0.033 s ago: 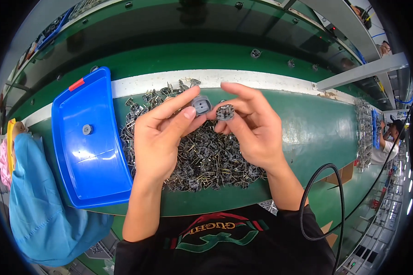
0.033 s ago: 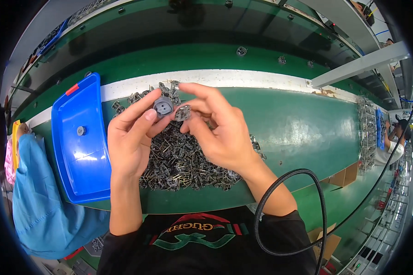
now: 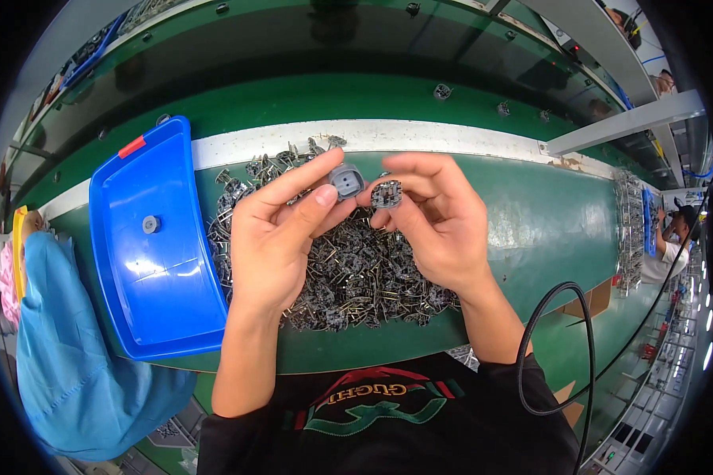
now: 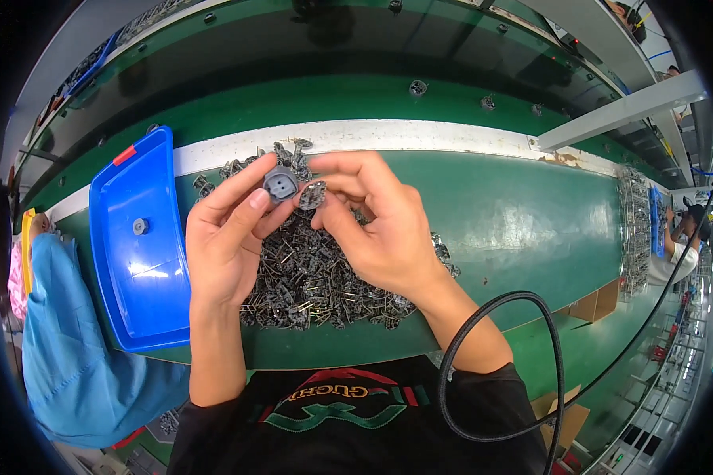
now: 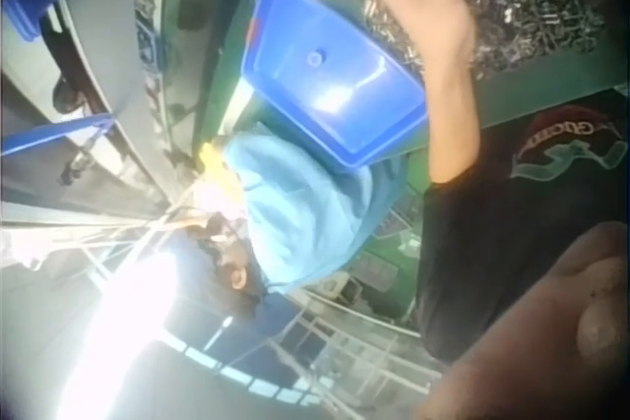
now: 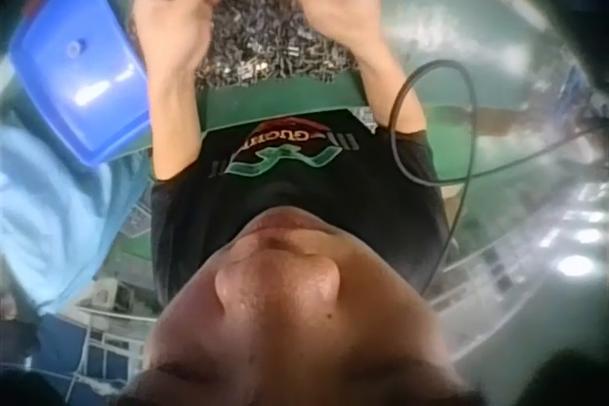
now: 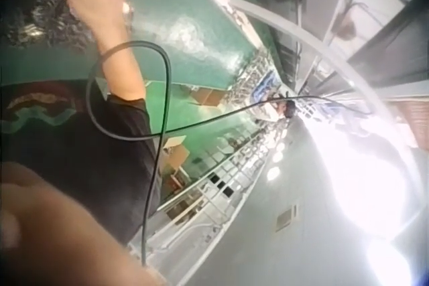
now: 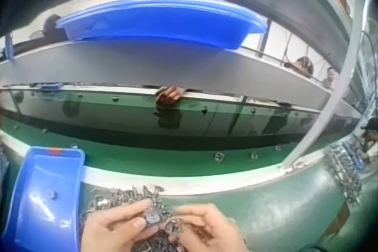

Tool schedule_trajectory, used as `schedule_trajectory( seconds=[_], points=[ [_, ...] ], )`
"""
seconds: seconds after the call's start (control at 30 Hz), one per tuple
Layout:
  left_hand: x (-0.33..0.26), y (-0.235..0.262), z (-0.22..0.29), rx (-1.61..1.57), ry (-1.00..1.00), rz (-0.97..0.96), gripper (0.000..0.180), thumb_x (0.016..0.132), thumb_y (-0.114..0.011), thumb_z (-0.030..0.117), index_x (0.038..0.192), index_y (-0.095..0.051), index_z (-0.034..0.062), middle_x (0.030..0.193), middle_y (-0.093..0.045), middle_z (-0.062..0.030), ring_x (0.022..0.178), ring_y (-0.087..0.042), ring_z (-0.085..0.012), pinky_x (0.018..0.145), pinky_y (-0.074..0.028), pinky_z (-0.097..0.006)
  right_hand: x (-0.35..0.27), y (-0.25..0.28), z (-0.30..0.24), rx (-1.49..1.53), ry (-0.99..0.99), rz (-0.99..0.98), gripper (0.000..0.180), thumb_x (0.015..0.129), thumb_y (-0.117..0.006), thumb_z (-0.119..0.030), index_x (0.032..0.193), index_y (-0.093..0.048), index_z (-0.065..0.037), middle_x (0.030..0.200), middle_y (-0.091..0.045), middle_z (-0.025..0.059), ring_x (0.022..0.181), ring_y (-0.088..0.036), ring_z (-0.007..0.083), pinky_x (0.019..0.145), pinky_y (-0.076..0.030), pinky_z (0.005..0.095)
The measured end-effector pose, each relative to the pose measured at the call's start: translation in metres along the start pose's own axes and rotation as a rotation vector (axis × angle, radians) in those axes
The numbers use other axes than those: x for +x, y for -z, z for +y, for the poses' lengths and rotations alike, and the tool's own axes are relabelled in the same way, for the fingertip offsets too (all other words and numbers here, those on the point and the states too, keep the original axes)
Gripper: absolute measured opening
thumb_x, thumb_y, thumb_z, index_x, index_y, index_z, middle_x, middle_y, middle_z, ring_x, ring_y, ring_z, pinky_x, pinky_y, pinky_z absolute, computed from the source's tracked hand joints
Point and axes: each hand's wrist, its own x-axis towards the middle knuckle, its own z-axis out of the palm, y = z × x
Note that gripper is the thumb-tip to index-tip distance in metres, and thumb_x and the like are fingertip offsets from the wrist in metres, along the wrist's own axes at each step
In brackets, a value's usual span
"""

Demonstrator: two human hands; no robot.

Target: The person assembles small metal clips and plastic connector bases by hand at a factory conveyor belt.

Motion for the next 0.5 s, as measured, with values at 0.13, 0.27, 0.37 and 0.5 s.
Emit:
schedule_trajectory(
  seconds=[0.13,0.27,0.37,0.5],
  points=[
    [0.001,0.008,-0.003,-0.094,0.018,-0.050,0.032,0.094,-0.058,0.001,0.125,-0.057,-0.0043,0.117,-0.064,-0.0174,0.107,-0.065,-0.0254,0.091,-0.057,-0.033,0.006,0.005,0.010,-0.279,0.278,-0.040,0.023,0.084,-0.067,0.005,0.106,-0.067,0.000,0.087,-0.069,0.0084,0.067,-0.063,0.0103,0.061,-0.051,0.0237],
    [0.001,0.007,-0.010,-0.169,0.032,-0.069,0.034,0.093,-0.058,-0.001,0.127,-0.054,-0.0041,0.118,-0.063,-0.0181,0.107,-0.065,-0.0243,0.092,-0.057,-0.034,0.006,0.004,0.006,-0.482,0.409,0.010,0.028,0.078,-0.071,0.005,0.105,-0.068,-0.001,0.077,-0.065,0.0055,0.059,-0.058,0.0093,0.052,-0.046,0.0229],
    [0.000,0.009,-0.017,-0.169,0.020,-0.118,0.034,0.092,-0.058,-0.002,0.125,-0.054,-0.0039,0.119,-0.063,-0.0180,0.109,-0.064,-0.0218,0.092,-0.057,-0.035,0.007,0.000,0.002,-0.556,0.434,0.017,0.028,0.077,-0.073,0.005,0.103,-0.069,-0.002,0.075,-0.063,0.0047,0.056,-0.056,0.0095,0.050,-0.045,0.0229],
    [0.001,0.012,-0.020,-0.267,0.026,-0.135,0.033,0.091,-0.059,-0.002,0.124,-0.054,-0.0039,0.123,-0.061,-0.0194,0.109,-0.063,-0.0230,0.093,-0.057,-0.037,0.011,-0.008,0.011,-0.467,0.488,0.077,0.021,0.076,-0.075,0.003,0.095,-0.070,-0.002,0.075,-0.061,0.0054,0.055,-0.055,0.0101,0.048,-0.044,0.0237]
  ],
)
